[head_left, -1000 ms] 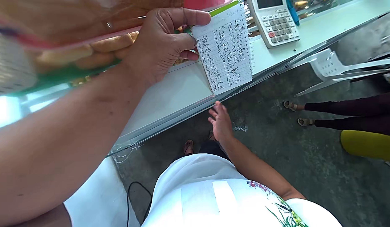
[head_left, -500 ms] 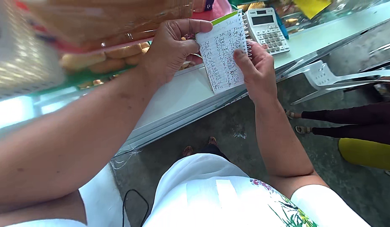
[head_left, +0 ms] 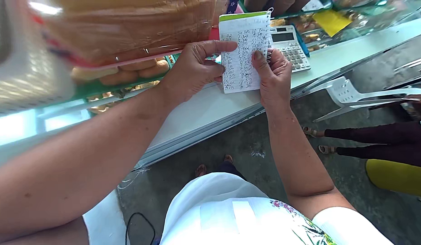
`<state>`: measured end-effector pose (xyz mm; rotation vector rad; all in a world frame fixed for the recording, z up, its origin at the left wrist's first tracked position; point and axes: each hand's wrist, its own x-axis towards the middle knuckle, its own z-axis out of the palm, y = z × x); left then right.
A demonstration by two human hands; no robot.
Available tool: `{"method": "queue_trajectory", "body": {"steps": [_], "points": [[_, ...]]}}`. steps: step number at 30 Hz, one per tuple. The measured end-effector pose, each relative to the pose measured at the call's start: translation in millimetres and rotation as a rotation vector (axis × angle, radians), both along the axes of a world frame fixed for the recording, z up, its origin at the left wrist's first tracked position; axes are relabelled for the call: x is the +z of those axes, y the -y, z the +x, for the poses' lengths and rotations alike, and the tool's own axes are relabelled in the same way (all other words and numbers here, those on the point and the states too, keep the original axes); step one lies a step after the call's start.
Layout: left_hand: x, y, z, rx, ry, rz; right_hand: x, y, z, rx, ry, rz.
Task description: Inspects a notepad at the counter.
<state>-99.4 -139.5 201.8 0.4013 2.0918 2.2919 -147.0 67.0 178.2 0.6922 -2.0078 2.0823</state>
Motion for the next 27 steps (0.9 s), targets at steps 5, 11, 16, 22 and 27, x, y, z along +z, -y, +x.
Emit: {"method": "queue_trajectory", "body": {"steps": [5, 11, 16, 22, 27], "points": [[0.5, 0.6, 0.7, 0.021, -0.007, 0.001, -1.1, -1.4, -0.2, 0.0, -0.018, 0.012], [1.3, 0.6, 2.2, 0.019, -0.019, -0.008, -2.3, -0.9, -0.7, -0.011, -0.038, 0.022], [1.4, -0.1, 2.9, 0.036, -0.029, -0.019, -2.1, -1.9, -0.8, -0.014, -0.043, 0.049], [0.8, -1.4, 2.3, 0.035, -0.046, -0.027, -2.4, -1.6, -1.0, -0.028, -0.038, 0.077], [0.7, -2.0, -0.2, 0.018, -0.034, -0.032, -2.1, -4.4, -2.0, -0.028, -0.05, 0.1]]}}
